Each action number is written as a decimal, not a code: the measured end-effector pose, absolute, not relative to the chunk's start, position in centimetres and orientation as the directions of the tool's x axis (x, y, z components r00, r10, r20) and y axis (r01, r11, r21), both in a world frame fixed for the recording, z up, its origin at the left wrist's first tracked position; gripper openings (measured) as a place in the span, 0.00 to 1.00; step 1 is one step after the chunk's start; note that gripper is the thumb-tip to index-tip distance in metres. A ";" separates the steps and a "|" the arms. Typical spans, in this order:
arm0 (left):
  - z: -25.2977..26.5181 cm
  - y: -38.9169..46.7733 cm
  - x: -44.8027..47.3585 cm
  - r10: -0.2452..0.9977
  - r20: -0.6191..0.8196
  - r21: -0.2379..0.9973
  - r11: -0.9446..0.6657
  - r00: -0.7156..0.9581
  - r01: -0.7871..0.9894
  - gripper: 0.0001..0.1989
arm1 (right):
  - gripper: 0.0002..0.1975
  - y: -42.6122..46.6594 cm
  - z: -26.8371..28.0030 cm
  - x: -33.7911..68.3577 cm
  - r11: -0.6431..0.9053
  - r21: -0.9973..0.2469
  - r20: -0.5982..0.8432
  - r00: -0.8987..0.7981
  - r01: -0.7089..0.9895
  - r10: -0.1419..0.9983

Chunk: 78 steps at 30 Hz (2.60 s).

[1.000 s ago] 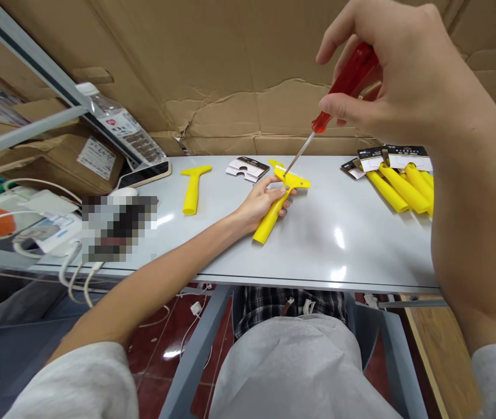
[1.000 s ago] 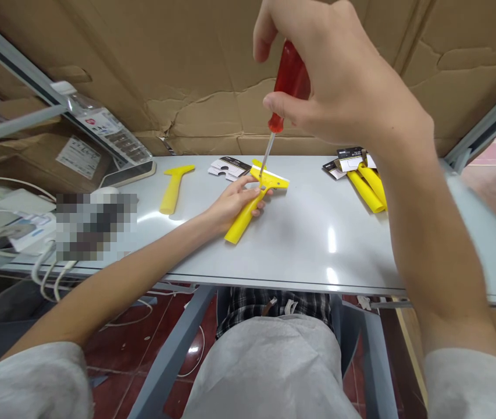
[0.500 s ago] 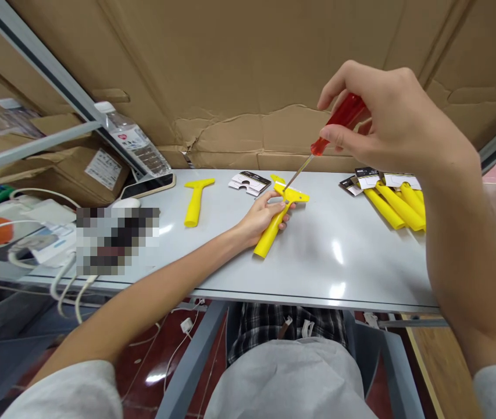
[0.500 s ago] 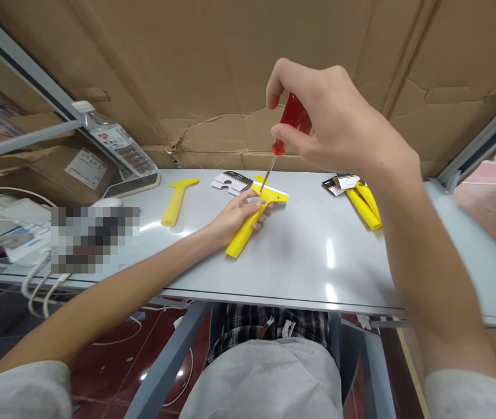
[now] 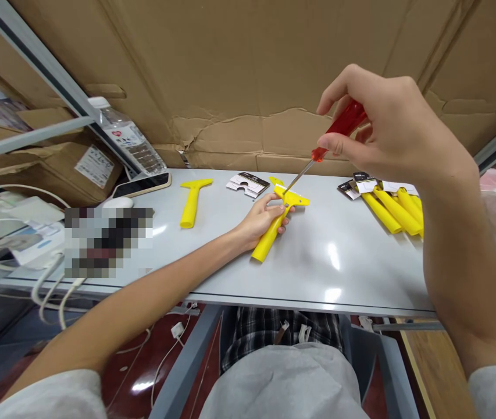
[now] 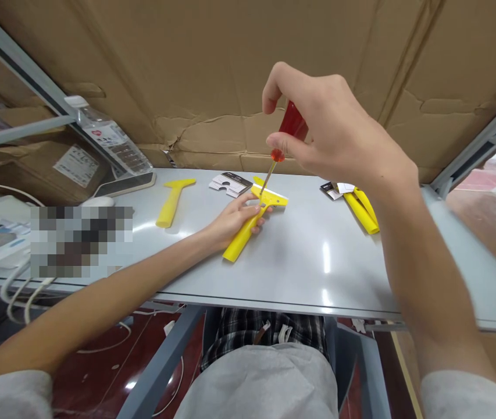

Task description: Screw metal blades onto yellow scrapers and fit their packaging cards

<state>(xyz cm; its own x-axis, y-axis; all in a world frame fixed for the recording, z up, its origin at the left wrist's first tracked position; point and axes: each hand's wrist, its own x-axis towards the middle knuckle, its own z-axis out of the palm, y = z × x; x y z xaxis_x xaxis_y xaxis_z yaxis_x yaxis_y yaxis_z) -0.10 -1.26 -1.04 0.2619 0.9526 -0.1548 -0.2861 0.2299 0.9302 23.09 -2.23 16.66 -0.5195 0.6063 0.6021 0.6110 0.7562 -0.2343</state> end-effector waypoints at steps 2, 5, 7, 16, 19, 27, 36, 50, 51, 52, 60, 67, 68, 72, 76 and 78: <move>-1.2 -1.2 -0.1 0.953 -0.149 0.929 0.226 0.263 -0.293 0.14 | 0.14 -2.1 16.6 23.3 0.741 -0.217 0.611 -0.504 0.636 0.611; -1.3 -1.2 -0.2 0.955 -0.140 0.927 0.220 0.263 -0.304 0.14 | 0.18 -2.0 16.6 23.6 0.755 -0.194 0.594 -0.538 0.626 0.598; -1.3 -1.2 -0.2 0.955 -0.145 0.928 0.222 0.259 -0.298 0.14 | 0.20 -2.0 16.7 23.7 0.778 -0.207 0.572 -0.572 0.593 0.588; -1.4 -1.1 -0.2 0.956 -0.146 0.932 0.219 0.255 -0.288 0.14 | 0.19 -2.3 16.9 23.5 0.792 -0.250 0.556 -0.588 0.556 0.588; -1.2 -1.3 -0.1 0.958 -0.150 0.931 0.220 0.245 -0.292 0.14 | 0.15 -2.1 16.9 23.4 0.759 -0.218 0.588 -0.538 0.614 0.604; -1.3 -1.3 -0.1 0.957 -0.146 0.932 0.217 0.250 -0.289 0.14 | 0.19 -1.8 16.6 23.8 0.762 -0.180 0.606 -0.540 0.622 0.584; -1.2 -1.4 -0.1 0.955 -0.137 0.930 0.216 0.263 -0.297 0.15 | 0.13 -1.4 16.6 23.4 0.790 -0.194 0.654 -0.523 0.582 0.546; -1.0 -1.4 0.0 0.958 -0.156 0.939 0.219 0.240 -0.266 0.13 | 0.19 -2.0 16.7 23.5 0.790 -0.210 0.592 -0.568 0.576 0.571; -1.0 -1.4 0.0 0.958 -0.159 0.939 0.222 0.239 -0.262 0.12 | 0.18 -2.0 16.7 23.5 0.788 -0.202 0.597 -0.564 0.582 0.570; -1.0 -1.4 0.0 0.957 -0.160 0.939 0.223 0.241 -0.261 0.13 | 0.16 -1.9 16.7 23.4 0.786 -0.184 0.607 -0.560 0.591 0.564; -0.9 -1.5 -0.1 0.955 -0.158 0.938 0.224 0.250 -0.265 0.12 | 0.18 -1.8 16.5 23.5 0.786 -0.157 0.629 -0.553 0.598 0.546; -1.0 -1.4 -0.1 0.955 -0.160 0.936 0.228 0.251 -0.270 0.16 | 0.21 -2.0 16.5 23.4 0.805 -0.215 0.626 -0.554 0.554 0.548; -1.0 -1.4 -0.1 0.955 -0.157 0.937 0.225 0.253 -0.268 0.16 | 0.20 -2.0 16.5 23.4 0.804 -0.217 0.629 -0.551 0.553 0.548; -1.0 -1.4 -0.1 0.954 -0.142 0.941 0.212 0.263 -0.262 0.16 | 0.15 -1.9 16.6 23.2 0.792 -0.207 0.651 -0.524 0.574 0.549; -1.0 -1.5 -0.1 0.953 -0.135 0.942 0.208 0.270 -0.264 0.15 | 0.12 -1.6 16.5 22.8 0.768 -0.168 0.696 -0.477 0.618 0.536; -1.0 -1.5 -0.1 0.953 -0.136 0.941 0.209 0.269 -0.265 0.14 | 0.11 -1.6 16.4 22.7 0.759 -0.157 0.717 -0.455 0.632 0.528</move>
